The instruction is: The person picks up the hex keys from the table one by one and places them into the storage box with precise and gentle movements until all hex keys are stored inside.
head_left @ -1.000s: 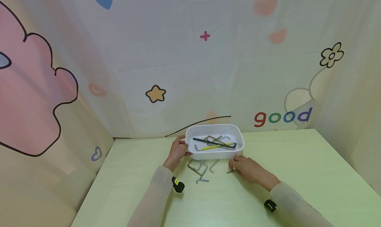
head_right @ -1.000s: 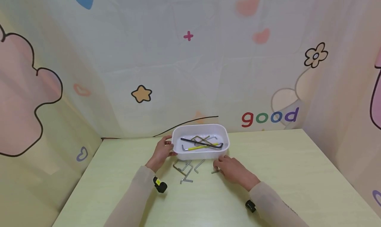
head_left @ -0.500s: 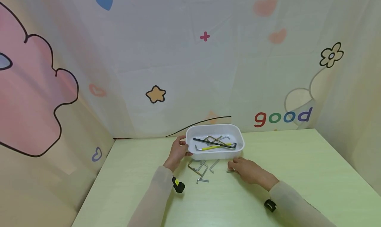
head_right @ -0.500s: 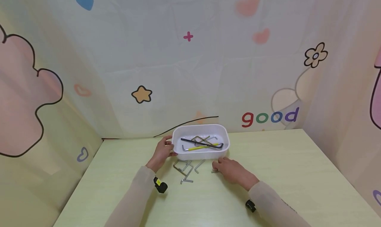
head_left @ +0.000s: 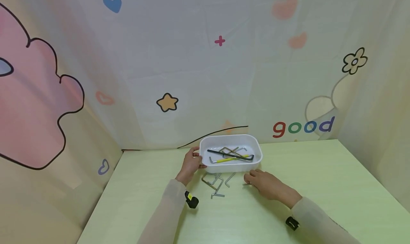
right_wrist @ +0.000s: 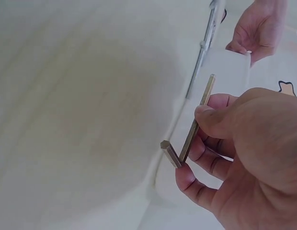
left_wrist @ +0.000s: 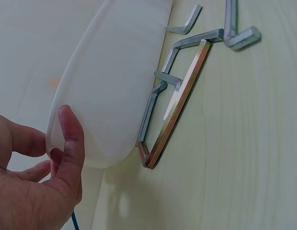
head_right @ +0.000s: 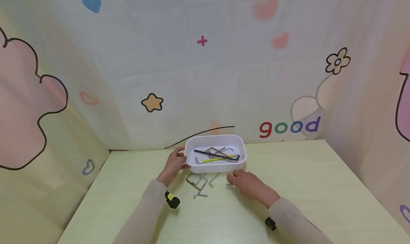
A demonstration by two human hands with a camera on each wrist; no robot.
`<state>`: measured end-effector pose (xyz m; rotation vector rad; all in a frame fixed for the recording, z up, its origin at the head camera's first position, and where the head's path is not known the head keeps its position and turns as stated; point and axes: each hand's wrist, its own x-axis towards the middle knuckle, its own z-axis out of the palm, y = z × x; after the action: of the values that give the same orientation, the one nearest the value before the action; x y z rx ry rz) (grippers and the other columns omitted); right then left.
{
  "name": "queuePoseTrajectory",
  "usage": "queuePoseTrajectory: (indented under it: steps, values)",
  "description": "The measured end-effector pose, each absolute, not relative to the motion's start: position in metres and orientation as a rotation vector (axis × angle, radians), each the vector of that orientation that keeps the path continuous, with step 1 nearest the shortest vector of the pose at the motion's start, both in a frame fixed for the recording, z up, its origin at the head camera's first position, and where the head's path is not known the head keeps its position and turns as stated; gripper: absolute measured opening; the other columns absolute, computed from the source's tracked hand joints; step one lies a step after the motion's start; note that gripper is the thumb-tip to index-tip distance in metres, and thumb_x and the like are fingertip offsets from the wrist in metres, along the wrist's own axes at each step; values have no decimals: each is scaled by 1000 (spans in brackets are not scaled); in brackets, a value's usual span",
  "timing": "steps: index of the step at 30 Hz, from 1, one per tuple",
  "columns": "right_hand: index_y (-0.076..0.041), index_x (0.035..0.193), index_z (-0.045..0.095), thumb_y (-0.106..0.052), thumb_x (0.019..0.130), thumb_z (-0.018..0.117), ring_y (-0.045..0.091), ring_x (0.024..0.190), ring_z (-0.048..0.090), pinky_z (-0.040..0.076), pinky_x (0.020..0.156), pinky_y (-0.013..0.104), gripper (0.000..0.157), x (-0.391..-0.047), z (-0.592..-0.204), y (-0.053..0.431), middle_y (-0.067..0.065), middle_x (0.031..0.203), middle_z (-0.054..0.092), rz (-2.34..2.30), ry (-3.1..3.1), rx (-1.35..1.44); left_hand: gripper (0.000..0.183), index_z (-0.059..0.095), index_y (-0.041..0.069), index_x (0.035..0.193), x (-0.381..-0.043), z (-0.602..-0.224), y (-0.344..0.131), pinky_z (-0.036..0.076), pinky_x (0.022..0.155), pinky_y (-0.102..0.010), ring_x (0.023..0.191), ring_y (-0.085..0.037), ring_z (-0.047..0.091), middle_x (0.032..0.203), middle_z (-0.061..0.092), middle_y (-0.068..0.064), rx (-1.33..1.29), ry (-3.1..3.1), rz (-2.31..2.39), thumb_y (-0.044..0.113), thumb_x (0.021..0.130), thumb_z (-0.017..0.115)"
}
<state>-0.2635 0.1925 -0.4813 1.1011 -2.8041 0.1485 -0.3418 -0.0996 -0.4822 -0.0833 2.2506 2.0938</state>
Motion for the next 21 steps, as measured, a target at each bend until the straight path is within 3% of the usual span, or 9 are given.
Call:
queuePoseTrajectory:
  steps: [9, 21]
  values:
    - [-18, 96, 53, -8, 92, 62, 14, 78, 47, 39, 60, 23, 14, -260, -467, 189, -5, 85, 48, 90, -2733, 1100, 49, 43, 2, 143, -342, -482, -100, 61, 63, -26, 87, -29, 61, 102, 45, -10, -79, 2248, 2100, -4, 95, 48]
    - [-19, 101, 54, -4, 89, 67, 15, 84, 52, 45, 63, 26, 23, -260, -454, 185, -3, 92, 56, 70, -2663, 1092, 51, 38, 1, 146, -344, -482, -101, 63, 70, -34, 77, -18, 57, 103, 43, -9, -73, 2239, 2079, -3, 97, 47]
